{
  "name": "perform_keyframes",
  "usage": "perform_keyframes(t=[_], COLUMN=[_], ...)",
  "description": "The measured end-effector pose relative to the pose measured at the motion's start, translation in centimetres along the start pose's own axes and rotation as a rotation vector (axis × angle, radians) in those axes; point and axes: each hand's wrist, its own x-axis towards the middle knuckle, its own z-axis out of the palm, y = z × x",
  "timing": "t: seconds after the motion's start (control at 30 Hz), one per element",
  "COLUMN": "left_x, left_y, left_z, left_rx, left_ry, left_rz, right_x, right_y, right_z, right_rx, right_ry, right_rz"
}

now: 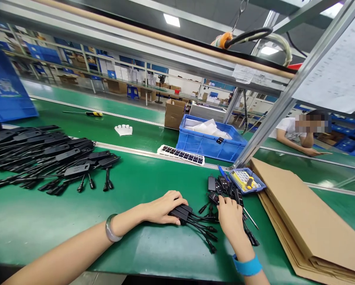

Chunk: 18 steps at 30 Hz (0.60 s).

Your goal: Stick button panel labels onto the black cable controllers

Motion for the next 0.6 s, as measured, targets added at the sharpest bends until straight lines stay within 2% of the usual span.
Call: perform_keyframes(t=[0.07, 0.17, 0.23, 0.3, 0.37, 0.5, 0.6], left_x=[0.0, 0.0, -0.1, -0.1, -0.1, 0.0, 0.0], left_y=[-0.1, -0.3, -0.4, -0.5, -0.4, -0.3, -0.3], left_z=[0.2, 0.5, 0.5, 0.5, 0.4, 0.2, 0.3], left_rx=[-0.006, 0.006, -0.007, -0.049, -0.101, -0.146, -0.147], left_ry=[0.008, 0.025, 0.019, -0.01, -0.035, -0.009, 0.013], left_rz=[0.004, 0.015, 0.023, 0.028, 0.043, 0.056, 0.049], right_x=[0.2, 0.2, 0.2, 0.5, 1.3, 4.0, 5.5], right_y=[0.0, -2.1, -3.9, -5.1, -5.4, -4.2, -3.0], right_z=[-0.1, -0.8, -1.3, -1.7, -1.5, 0.7, 2.3], right_rx=[-0.007, 0.196, 0.39, 0.526, 0.558, 0.433, 0.384], right_ry=[-0.001, 0.002, -0.061, -0.162, -0.205, -0.091, -0.066], right_rz=[-0.034, -0.156, -0.25, -0.281, -0.225, -0.034, -0.013])
